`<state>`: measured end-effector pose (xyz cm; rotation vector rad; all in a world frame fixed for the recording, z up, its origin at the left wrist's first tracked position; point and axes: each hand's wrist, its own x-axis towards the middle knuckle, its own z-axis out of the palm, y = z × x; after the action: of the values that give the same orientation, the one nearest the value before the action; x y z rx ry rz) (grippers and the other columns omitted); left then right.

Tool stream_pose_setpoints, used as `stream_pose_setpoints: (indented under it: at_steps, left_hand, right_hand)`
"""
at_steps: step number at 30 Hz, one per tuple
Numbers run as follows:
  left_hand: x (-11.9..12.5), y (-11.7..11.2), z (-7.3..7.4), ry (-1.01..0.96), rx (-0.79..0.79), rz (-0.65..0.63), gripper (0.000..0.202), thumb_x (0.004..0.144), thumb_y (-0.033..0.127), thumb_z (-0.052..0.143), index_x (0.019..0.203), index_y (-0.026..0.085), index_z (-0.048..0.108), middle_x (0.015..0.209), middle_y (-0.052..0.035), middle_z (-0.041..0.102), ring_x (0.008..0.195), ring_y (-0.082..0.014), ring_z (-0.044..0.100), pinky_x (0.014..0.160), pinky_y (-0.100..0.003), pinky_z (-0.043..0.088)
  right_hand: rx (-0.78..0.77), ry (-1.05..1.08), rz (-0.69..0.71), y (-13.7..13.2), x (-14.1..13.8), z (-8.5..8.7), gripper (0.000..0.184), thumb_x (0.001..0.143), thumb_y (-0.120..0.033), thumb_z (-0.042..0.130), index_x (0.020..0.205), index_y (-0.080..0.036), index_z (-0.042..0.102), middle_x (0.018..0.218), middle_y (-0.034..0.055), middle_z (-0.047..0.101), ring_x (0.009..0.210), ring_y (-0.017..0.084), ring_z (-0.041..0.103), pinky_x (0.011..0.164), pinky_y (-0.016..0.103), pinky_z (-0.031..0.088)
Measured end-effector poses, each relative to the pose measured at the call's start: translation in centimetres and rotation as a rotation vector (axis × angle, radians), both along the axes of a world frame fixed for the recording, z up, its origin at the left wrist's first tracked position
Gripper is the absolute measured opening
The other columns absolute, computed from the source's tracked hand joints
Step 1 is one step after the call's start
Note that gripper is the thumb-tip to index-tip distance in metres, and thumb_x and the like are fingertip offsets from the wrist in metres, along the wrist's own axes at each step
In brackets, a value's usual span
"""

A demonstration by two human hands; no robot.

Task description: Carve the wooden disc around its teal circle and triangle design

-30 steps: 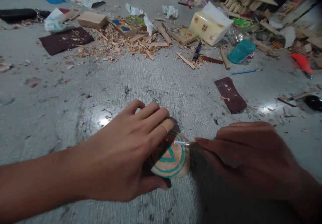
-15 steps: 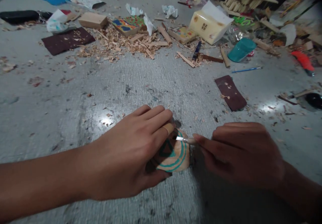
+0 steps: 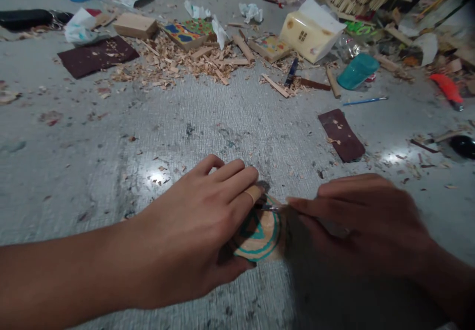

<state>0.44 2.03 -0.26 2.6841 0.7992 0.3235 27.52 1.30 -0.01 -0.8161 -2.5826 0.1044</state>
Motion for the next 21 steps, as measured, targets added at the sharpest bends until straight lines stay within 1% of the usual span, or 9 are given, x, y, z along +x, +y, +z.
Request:
stream_pose_setpoints:
  at_steps: [2, 6, 9, 13, 15, 18, 21]
  left_hand:
    - [0.0, 0.1, 0.0, 0.01, -0.016, 0.009, 0.055, 0.082, 0.047, 0.079, 0.123, 0.015, 0.061, 0.108, -0.0063, 0.064, 0.097, -0.0287, 0.058, 0.084, -0.046, 0.036]
    - [0.1, 0.3, -0.1, 0.007, -0.031, 0.018, 0.054, 0.082, 0.047, 0.077, 0.124, 0.017, 0.061, 0.108, -0.0068, 0.064, 0.096, -0.0282, 0.057, 0.083, -0.045, 0.037]
    - [0.0, 0.2, -0.2, -0.005, -0.011, 0.016, 0.054, 0.082, 0.047, 0.076, 0.123, 0.017, 0.062, 0.107, -0.0075, 0.065, 0.096, -0.0284, 0.057, 0.083, -0.046, 0.038]
    - [-0.1, 0.2, -0.2, -0.017, 0.002, -0.004, 0.05, 0.085, 0.047, 0.075, 0.122, 0.015, 0.063, 0.109, -0.0074, 0.065, 0.097, -0.0281, 0.057, 0.084, -0.047, 0.038]
    - [-0.1, 0.2, -0.2, -0.026, -0.016, -0.025, 0.045, 0.087, 0.044, 0.074, 0.119, 0.015, 0.063, 0.11, -0.0074, 0.065, 0.098, -0.0276, 0.057, 0.086, -0.047, 0.039]
    - [0.0, 0.4, -0.2, -0.05, -0.061, -0.052, 0.04, 0.086, 0.041, 0.075, 0.113, 0.014, 0.063, 0.11, -0.0077, 0.065, 0.099, -0.0271, 0.056, 0.086, -0.046, 0.042]
    - [0.1, 0.5, -0.3, -0.062, -0.089, -0.047, 0.035, 0.085, 0.037, 0.076, 0.108, 0.014, 0.061, 0.112, -0.0089, 0.064, 0.101, -0.0278, 0.055, 0.087, -0.045, 0.044]
  right_hand:
    - [0.015, -0.007, -0.029, 0.1, 0.4, 0.6, 0.017, 0.099, -0.017, 0.059, 0.107, -0.022, 0.073, 0.06, -0.0068, 0.055, 0.047, 0.013, 0.043, 0.049, 0.033, 0.032]
    - [0.046, -0.086, -0.018, 0.0, 0.8, 1.4, 0.016, 0.099, -0.021, 0.06, 0.104, -0.024, 0.075, 0.059, -0.0066, 0.054, 0.046, 0.014, 0.045, 0.048, 0.036, 0.03]
    - [0.043, -0.087, -0.021, -0.2, 0.7, 1.1, 0.015, 0.098, -0.02, 0.061, 0.103, -0.024, 0.075, 0.059, -0.0071, 0.053, 0.046, 0.014, 0.043, 0.047, 0.037, 0.029]
    - [0.069, -0.139, -0.012, -0.5, 0.6, 0.6, 0.017, 0.1, -0.022, 0.059, 0.096, -0.024, 0.076, 0.059, -0.0056, 0.052, 0.048, 0.015, 0.042, 0.049, 0.037, 0.031]
    - [0.094, -0.153, 0.008, -0.6, 0.5, 0.5, 0.02, 0.101, -0.022, 0.058, 0.09, -0.023, 0.075, 0.059, -0.0049, 0.053, 0.049, 0.015, 0.043, 0.05, 0.037, 0.032]
    - [0.113, -0.143, 0.011, -0.6, 0.3, 0.3, 0.024, 0.1, -0.02, 0.056, 0.081, -0.023, 0.072, 0.059, -0.0041, 0.053, 0.051, 0.015, 0.044, 0.051, 0.037, 0.032]
    - [0.106, -0.116, 0.015, -0.4, 0.3, -0.1, 0.028, 0.099, -0.019, 0.057, 0.073, -0.023, 0.068, 0.059, -0.0037, 0.054, 0.049, 0.015, 0.041, 0.05, 0.036, 0.032]
